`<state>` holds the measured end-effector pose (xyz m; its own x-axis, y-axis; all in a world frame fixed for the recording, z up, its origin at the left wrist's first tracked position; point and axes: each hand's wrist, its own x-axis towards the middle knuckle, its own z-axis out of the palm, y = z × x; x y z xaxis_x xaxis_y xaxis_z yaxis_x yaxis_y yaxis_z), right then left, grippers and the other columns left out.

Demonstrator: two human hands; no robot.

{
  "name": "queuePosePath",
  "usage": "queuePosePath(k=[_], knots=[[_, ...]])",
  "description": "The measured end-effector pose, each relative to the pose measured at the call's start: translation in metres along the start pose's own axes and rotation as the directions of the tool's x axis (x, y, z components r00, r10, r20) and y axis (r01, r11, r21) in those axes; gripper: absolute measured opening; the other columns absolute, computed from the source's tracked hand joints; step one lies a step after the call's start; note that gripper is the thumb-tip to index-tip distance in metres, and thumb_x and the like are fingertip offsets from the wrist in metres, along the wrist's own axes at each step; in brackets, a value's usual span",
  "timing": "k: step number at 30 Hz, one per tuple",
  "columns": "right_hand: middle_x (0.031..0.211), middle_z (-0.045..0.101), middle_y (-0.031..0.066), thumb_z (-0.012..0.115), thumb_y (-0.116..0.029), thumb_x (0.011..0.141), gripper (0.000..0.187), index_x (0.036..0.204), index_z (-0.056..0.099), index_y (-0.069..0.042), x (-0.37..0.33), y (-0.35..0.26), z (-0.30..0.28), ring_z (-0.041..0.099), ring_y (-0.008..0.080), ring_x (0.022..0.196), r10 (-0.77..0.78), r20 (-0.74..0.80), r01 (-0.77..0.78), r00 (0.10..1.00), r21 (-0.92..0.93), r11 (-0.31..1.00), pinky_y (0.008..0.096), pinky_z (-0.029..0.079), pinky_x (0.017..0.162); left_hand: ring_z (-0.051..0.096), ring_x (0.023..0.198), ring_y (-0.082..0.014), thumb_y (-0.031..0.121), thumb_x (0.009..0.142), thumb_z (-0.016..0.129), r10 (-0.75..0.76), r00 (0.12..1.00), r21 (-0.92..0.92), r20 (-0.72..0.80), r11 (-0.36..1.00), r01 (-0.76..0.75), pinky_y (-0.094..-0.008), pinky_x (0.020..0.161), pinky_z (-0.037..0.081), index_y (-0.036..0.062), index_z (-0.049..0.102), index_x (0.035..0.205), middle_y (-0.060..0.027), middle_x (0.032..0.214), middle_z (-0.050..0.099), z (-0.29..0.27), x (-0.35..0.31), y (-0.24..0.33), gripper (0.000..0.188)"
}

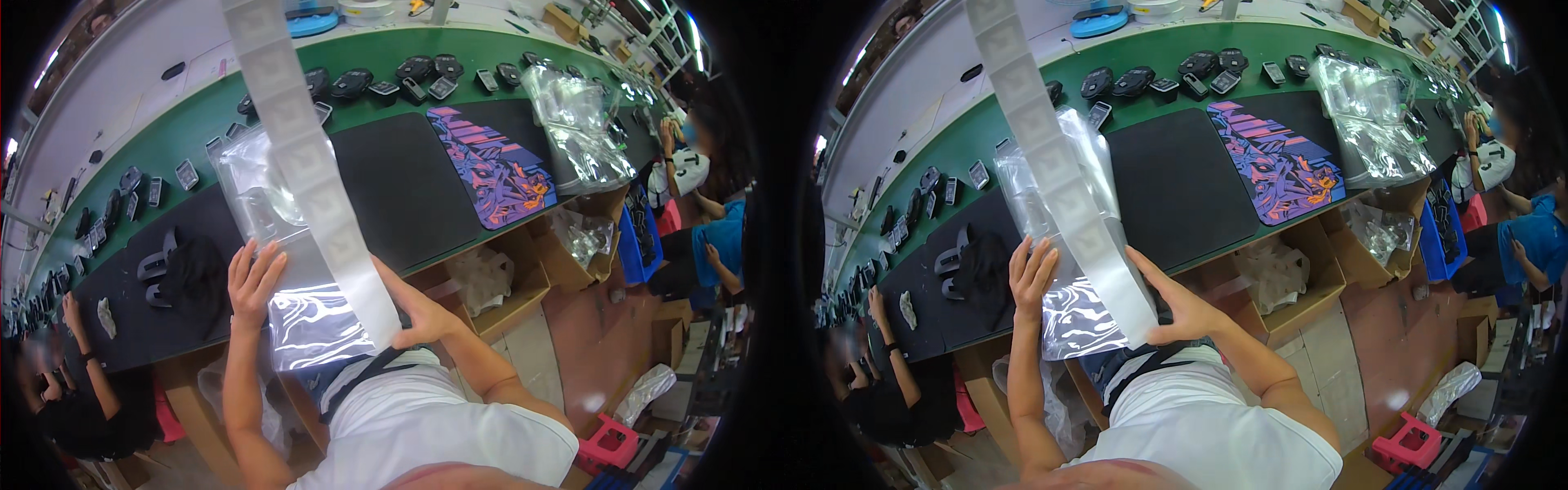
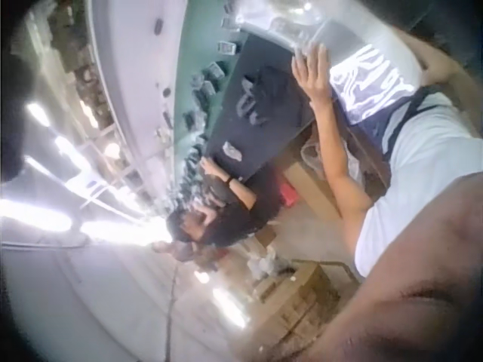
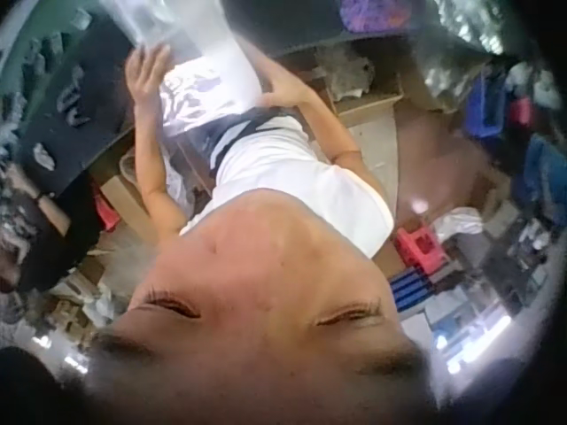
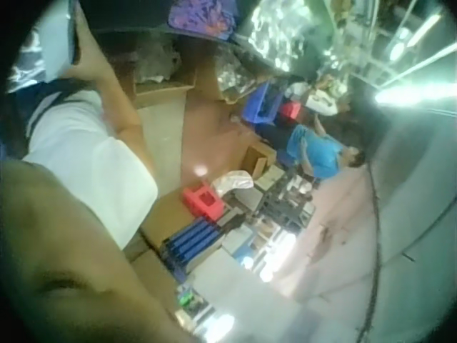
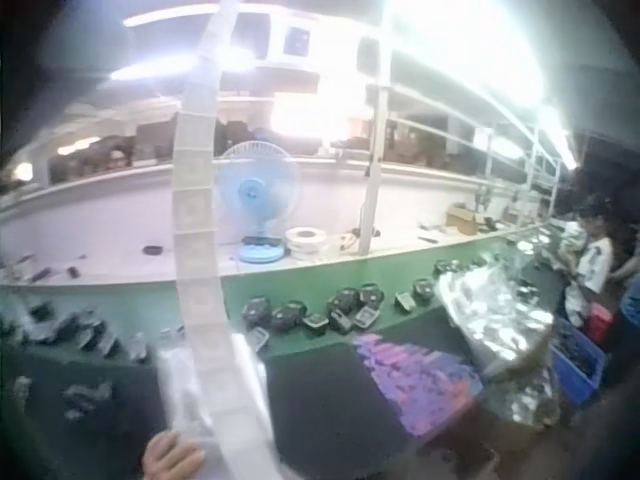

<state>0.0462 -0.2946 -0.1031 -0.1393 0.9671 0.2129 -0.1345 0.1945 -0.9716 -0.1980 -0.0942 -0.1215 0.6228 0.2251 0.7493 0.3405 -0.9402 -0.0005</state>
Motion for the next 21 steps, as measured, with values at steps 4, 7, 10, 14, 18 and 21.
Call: queuePosePath(k=[4,7,10,14,18,21], knots=[[0.164,0.015,0.0159,0.074,-0.040,0.077,0.109,0.158,0.010,-0.004,0.019,-0.026,-0.005,0.018,0.0334,0.150,0.164,-0.190,-0.151,0.968,0.078,0.985,0.0479,0.018,0.119,0.060,0.119,-0.0303,0.010,0.078,0.076,-0.048,0.999,0.043,-0.008,0.998,0.048,-0.0425,0.097,0.048,0.0149,0.073,0.109,-0.0041,0.122,0.068,-0.004,0.001,0.009,0.031],[0.163,0.015,0.0183,0.075,-0.024,0.076,0.104,0.158,0.012,-0.005,0.047,-0.050,-0.010,0.020,0.0395,0.148,0.171,-0.284,-0.166,0.943,0.042,0.985,0.0477,0.024,0.117,0.057,0.122,-0.0316,0.010,0.078,0.078,0.059,0.996,0.046,0.066,0.997,-0.062,-0.0440,0.099,0.047,0.0140,0.072,0.108,-0.0048,0.122,0.068,-0.005,-0.001,0.012,0.031],[0.163,0.011,0.0204,0.077,-0.021,0.075,0.105,0.158,0.013,-0.007,0.068,-0.047,0.008,0.022,0.0407,0.148,0.023,-0.244,-0.175,0.969,-0.625,0.761,0.0447,0.028,0.116,0.057,0.122,-0.0314,0.010,0.079,0.076,0.029,0.994,0.018,0.108,0.999,-0.031,-0.0447,0.100,0.046,0.0147,0.072,0.109,-0.0041,0.123,0.068,-0.003,0.001,0.016,0.031],[0.141,0.049,0.0169,0.080,-0.020,0.077,0.093,0.152,0.028,-0.004,0.078,-0.035,-0.014,0.052,0.0237,0.125,0.107,-0.307,-0.212,0.946,-0.331,0.919,0.0356,0.041,0.105,0.058,0.121,-0.0273,0.013,0.082,0.071,0.024,0.995,0.111,0.095,0.993,-0.035,-0.0429,0.101,0.044,0.0205,0.072,0.112,0.0001,0.126,0.067,-0.007,-0.003,0.010,0.031],[0.127,0.057,0.0098,0.080,-0.018,0.080,0.073,0.141,0.044,-0.001,0.085,-0.028,-0.021,0.056,0.0138,0.108,0.016,-0.413,-0.084,0.911,-0.146,0.986,0.0304,0.045,0.095,0.057,0.122,-0.0277,0.012,0.084,0.069,-0.047,0.997,0.059,0.065,0.997,0.043,-0.0431,0.101,0.044,0.0193,0.073,0.112,-0.0025,0.124,0.068,-0.013,-0.009,0.018,0.029],[0.121,0.060,0.0083,0.080,-0.018,0.081,0.067,0.138,0.048,-0.001,0.088,-0.003,-0.005,0.057,0.0132,0.106,-0.085,-0.400,-0.100,0.913,-0.419,0.903,0.0297,0.046,0.093,0.056,0.124,-0.0276,0.011,0.086,0.066,-0.103,0.988,0.054,0.115,0.994,0.097,-0.0447,0.104,0.042,0.0173,0.072,0.114,-0.0034,0.128,0.066,-0.025,-0.013,0.026,0.030]])
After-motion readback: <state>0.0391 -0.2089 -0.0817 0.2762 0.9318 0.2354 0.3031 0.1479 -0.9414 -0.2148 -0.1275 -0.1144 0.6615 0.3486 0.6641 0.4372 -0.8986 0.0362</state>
